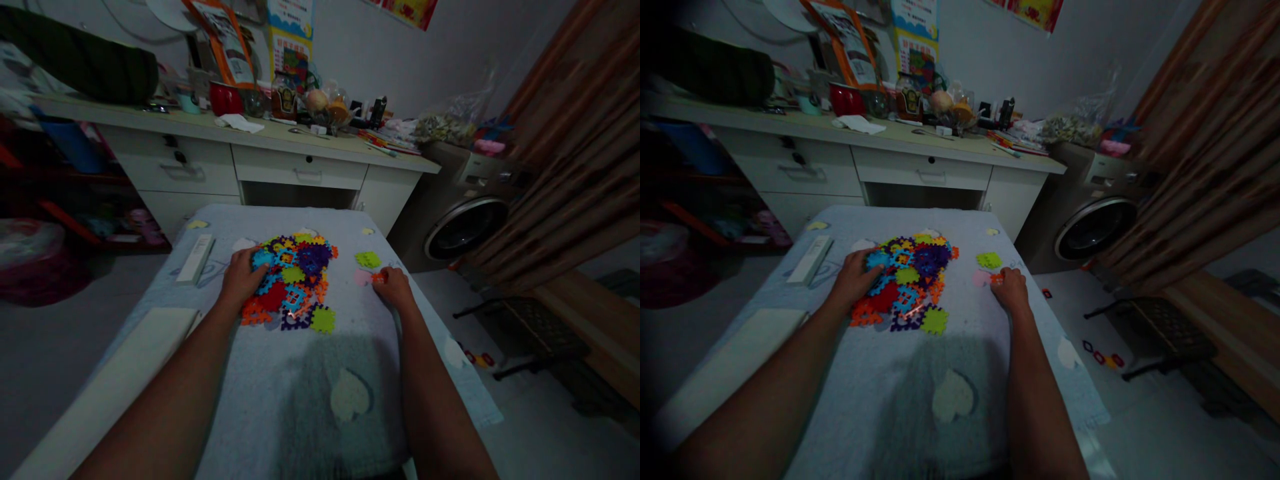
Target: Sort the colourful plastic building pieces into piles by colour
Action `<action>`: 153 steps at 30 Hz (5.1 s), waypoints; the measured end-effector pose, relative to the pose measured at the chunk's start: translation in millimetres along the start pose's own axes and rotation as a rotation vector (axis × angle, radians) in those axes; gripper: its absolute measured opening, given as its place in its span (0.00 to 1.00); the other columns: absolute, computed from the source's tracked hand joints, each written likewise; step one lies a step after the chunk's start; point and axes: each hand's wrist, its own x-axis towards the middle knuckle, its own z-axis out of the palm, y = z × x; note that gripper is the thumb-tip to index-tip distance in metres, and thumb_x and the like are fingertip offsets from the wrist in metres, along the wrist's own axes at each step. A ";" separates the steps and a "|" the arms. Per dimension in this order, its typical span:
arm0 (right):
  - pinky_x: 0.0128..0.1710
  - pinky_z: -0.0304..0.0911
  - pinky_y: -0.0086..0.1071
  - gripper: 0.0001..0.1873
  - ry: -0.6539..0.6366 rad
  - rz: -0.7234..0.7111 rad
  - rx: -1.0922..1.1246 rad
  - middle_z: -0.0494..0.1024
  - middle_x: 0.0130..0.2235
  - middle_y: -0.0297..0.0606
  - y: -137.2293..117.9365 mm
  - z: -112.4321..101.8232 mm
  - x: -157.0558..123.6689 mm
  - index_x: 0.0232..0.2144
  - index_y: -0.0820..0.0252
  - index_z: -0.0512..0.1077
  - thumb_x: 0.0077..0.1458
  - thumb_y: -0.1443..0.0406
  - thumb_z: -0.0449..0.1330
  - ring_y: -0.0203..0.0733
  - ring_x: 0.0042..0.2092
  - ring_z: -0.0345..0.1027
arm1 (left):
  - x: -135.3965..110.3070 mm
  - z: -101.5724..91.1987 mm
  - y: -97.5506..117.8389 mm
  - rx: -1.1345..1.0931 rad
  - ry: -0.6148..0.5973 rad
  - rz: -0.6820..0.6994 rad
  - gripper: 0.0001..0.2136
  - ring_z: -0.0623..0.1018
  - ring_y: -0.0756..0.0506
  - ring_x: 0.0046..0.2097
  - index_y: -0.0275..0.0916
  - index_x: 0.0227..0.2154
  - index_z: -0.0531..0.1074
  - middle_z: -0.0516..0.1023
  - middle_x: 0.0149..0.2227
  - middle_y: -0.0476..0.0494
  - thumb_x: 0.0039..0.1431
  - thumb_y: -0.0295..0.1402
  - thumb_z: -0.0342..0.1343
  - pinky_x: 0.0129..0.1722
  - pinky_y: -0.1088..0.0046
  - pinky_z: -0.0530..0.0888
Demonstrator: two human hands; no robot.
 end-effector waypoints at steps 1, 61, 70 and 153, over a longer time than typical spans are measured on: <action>0.50 0.60 0.36 0.23 0.012 0.001 0.011 0.73 0.48 0.50 0.4 1.6 -0.5 0.50 0.63 0.71 0.53 0.59 0.59 0.49 0.49 0.68 | 0.1 0.3 -0.5 -0.006 0.006 0.002 0.26 0.70 0.35 0.58 0.39 0.55 0.68 0.68 0.54 0.36 0.54 0.42 0.55 0.60 0.55 0.67; 0.52 0.56 0.42 0.21 -0.055 -0.128 0.035 0.70 0.53 0.48 -8.5 -3.4 -9.1 0.50 0.58 0.72 0.55 0.57 0.60 0.52 0.54 0.62 | 0.5 -0.7 1.0 -0.026 0.027 -0.008 0.24 0.69 0.36 0.58 0.40 0.53 0.69 0.68 0.54 0.37 0.56 0.44 0.53 0.61 0.56 0.65; 0.51 0.58 0.42 0.21 -0.028 -0.082 0.020 0.69 0.54 0.50 -10.6 -0.8 -8.4 0.50 0.58 0.73 0.55 0.58 0.60 0.54 0.53 0.63 | 0.6 0.8 -1.2 -0.019 0.027 -0.013 0.25 0.69 0.36 0.58 0.40 0.54 0.68 0.68 0.55 0.37 0.55 0.45 0.54 0.61 0.56 0.66; 0.40 0.60 0.31 0.09 0.033 -0.227 0.353 0.76 0.34 0.39 16.3 -6.0 24.8 0.31 0.60 0.72 0.55 0.66 0.51 0.40 0.38 0.68 | 2.7 3.8 -5.5 0.061 0.015 0.017 0.25 0.70 0.36 0.59 0.41 0.56 0.67 0.71 0.54 0.37 0.56 0.44 0.53 0.60 0.55 0.66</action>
